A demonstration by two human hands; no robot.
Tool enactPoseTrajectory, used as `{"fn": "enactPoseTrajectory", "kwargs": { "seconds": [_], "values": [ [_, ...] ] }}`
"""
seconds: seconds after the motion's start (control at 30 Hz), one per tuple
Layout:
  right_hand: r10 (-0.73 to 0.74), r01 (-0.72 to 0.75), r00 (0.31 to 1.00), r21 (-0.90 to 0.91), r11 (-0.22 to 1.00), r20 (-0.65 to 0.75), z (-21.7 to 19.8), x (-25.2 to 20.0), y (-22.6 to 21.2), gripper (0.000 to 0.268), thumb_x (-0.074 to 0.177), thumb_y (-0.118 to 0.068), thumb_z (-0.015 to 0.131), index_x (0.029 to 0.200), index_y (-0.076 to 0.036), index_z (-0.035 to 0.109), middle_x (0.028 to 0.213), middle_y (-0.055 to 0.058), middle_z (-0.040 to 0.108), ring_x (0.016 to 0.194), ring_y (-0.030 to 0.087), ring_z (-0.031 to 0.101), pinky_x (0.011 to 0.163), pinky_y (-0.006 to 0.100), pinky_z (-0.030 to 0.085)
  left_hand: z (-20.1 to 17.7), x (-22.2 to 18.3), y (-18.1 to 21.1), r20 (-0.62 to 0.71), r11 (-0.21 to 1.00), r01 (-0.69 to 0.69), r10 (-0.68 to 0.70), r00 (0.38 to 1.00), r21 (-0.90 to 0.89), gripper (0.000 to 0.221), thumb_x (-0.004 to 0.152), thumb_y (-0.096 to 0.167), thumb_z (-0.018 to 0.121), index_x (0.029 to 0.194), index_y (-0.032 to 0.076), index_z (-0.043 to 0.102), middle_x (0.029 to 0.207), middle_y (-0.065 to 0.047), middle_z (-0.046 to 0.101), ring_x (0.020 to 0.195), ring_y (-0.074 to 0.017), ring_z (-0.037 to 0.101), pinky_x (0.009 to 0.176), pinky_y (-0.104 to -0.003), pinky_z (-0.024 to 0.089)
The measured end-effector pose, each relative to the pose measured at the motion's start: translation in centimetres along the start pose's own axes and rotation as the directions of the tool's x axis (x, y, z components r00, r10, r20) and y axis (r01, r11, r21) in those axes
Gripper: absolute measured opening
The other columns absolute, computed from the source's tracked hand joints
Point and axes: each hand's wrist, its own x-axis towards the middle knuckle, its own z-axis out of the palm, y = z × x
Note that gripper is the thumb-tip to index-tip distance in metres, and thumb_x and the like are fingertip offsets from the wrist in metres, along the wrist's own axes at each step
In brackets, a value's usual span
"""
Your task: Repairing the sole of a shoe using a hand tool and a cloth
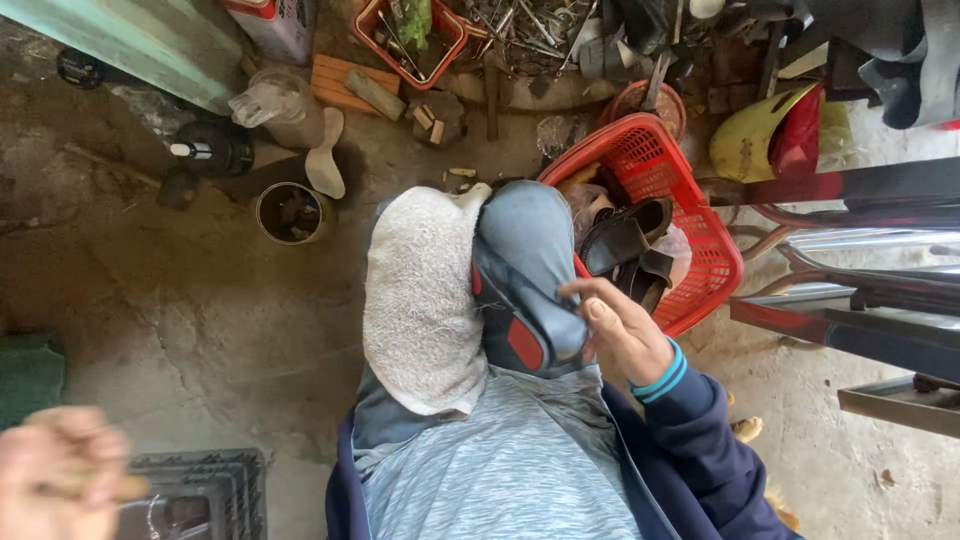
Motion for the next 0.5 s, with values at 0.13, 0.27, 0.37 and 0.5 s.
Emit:
{"fn": "enactPoseTrajectory", "kwargs": {
  "seconds": [0.13, 0.27, 0.37, 0.5],
  "values": [
    [0.158, -0.155, 0.985, 0.056, 0.986, -0.063, -2.0, -0.3, 6.4, 0.040, 0.104, -0.032, 0.048, 0.118, 0.002, 0.063, 0.061, 0.011, 0.056, 0.044, 0.022, 0.061, 0.043, 0.030, 0.051, -5.5, 1.0, -1.5, -0.278, 0.962, -0.218, 0.256, 0.926, 0.163, 0.021, 0.117, 0.045, 0.056, 0.112, 0.025, 0.060, 0.116, 0.015, 0.056, 0.084, 0.0001, 0.057, 0.042, -0.009, 0.034],
    [0.128, -0.163, 0.983, 0.322, 0.933, 0.129, -1.9, -0.5, 9.3, 0.027, 0.106, -0.027, 0.053, 0.100, -0.001, 0.060, 0.055, 0.003, 0.040, 0.042, 0.010, 0.040, 0.039, 0.026, 0.046, 7.5, 1.3, -2.1, -0.257, 0.303, 0.075, 0.623, 0.739, 0.950, 0.020, 0.126, 0.021, 0.068, 0.141, 0.007, 0.069, 0.115, -0.020, 0.062, 0.074, -0.0289, 0.049, 0.064, -0.044, 0.037],
    [0.121, -0.152, 0.984, 0.256, 0.955, 0.132, -1.8, -0.5, 8.7, 0.029, 0.104, -0.033, 0.056, 0.097, -0.004, 0.057, 0.055, 0.001, 0.040, 0.041, 0.008, 0.038, 0.037, 0.024, 0.043, 19.1, 2.2, -2.9, 0.110, 0.115, -0.228, 0.617, 0.779, 0.967, 0.029, 0.109, 0.010, 0.074, 0.135, -0.002, 0.073, 0.129, -0.021, 0.064, 0.109, -0.0362, 0.064, 0.096, -0.046, 0.049],
    [0.145, -0.193, 0.978, 0.381, 0.904, 0.151, -1.2, -0.6, 7.6, 0.020, 0.102, -0.022, 0.063, 0.096, -0.004, 0.057, 0.066, 0.001, 0.053, 0.048, 0.003, 0.042, 0.039, 0.018, 0.028, 30.7, 3.0, -5.2, 0.427, 0.346, -0.590, 0.442, 0.789, 0.730, 0.036, 0.091, 0.012, 0.075, 0.126, 0.008, 0.070, 0.131, -0.012, 0.069, 0.122, -0.0236, 0.067, 0.110, -0.035, 0.053]
  ]
}}
